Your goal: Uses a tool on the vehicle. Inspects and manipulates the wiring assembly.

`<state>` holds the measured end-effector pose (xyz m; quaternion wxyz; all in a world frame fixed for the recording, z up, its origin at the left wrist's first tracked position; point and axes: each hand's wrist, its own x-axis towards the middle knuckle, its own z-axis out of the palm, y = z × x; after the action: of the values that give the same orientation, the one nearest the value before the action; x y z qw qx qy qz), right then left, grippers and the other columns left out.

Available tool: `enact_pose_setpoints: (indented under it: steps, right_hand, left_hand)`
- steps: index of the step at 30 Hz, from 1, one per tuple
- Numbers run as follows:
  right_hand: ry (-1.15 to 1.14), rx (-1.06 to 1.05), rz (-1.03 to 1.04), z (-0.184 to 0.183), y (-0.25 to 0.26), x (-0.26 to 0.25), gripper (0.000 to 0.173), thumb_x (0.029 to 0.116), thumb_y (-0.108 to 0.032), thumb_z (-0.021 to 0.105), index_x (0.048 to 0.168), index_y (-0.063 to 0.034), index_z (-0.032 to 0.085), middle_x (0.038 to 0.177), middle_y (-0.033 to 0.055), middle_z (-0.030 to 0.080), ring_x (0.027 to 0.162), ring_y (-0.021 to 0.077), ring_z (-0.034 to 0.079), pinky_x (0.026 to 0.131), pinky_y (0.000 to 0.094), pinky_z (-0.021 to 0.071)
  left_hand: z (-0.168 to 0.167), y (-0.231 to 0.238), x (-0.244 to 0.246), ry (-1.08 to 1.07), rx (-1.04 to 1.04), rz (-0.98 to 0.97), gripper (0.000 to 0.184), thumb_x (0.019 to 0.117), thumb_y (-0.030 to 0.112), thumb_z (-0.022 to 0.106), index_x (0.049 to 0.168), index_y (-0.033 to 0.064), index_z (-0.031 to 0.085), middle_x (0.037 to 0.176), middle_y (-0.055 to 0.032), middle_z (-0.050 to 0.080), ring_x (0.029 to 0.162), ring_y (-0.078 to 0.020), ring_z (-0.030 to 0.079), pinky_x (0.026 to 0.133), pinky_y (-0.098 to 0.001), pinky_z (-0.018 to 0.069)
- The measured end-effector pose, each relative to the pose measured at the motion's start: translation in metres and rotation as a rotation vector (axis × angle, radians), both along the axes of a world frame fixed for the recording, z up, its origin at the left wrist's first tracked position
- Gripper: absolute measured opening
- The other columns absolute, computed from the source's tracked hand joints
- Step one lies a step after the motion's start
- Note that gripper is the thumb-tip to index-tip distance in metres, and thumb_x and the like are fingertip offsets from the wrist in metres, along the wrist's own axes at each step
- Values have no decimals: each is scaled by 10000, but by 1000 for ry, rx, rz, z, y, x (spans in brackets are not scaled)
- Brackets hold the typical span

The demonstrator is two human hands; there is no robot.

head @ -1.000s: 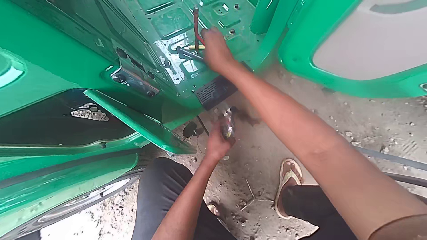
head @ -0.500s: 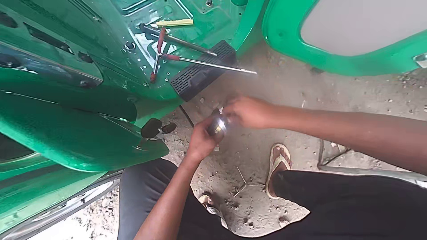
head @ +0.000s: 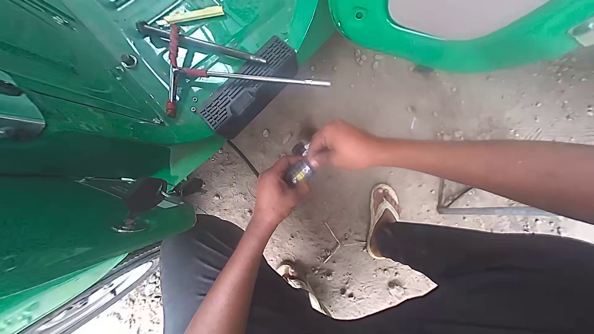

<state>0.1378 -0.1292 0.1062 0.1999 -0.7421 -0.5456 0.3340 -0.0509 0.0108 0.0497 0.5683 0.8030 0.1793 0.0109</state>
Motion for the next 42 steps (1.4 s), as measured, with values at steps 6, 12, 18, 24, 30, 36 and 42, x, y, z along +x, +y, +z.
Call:
enact_pose_setpoints:
  steps: [6,12,18,24,30,36,42]
  right_hand:
    - [-4,-24,-53,4,-3,-5,150,992,-222,663,909,-171,777,892,-46,723,820,79,667,744,347,560]
    - [-16,-26,-33,2,-4,1,155,994,-208,661,913,-160,784,865,-38,715,797,81,658,733,335,554]
    - [84,-185,-222,-3,-11,6,166,1023,-256,642,991,-162,775,822,-25,710,718,93,652,678,348,553]
    - [242,-211,-332,-20,-27,5,243,1082,-275,540,1087,-82,687,858,57,668,694,155,640,674,362,565]
    - [314,-180,-344,-24,-33,3,227,1072,-266,564,1076,-76,690,882,64,665,700,157,629,658,348,554]
    - [379,-170,-375,-26,-32,1,213,1033,-261,644,1118,-69,680,946,80,684,729,164,649,664,353,568]
    - [540,-128,-388,-30,-29,9,173,987,-143,703,1138,-61,684,981,75,701,726,143,647,611,300,541]
  left_hand:
    - [2,-7,2,-2,126,13,442,764,157,802,1191,222,710,926,61,734,733,-59,687,641,-334,610]
    - [-4,-5,5,1,32,20,445,780,162,790,1212,233,706,908,40,733,643,-92,673,557,-338,600]
    - [-11,-4,9,-62,-305,56,501,801,33,807,1272,136,674,965,-107,721,616,-219,676,513,-369,608]
    - [-5,-2,11,-81,-589,6,420,938,19,645,1356,31,611,1036,-195,699,719,-257,697,612,-381,628]
    - [-5,-10,11,-91,-591,44,360,958,18,625,1318,19,638,990,-193,705,685,-242,692,589,-364,622]
    - [-3,-7,11,-88,-632,87,332,967,-1,609,1298,-6,629,1007,-214,695,708,-269,708,618,-396,641]
    - [-2,1,8,-94,-635,73,322,994,44,559,1310,20,619,1015,-193,685,684,-230,683,594,-354,619]
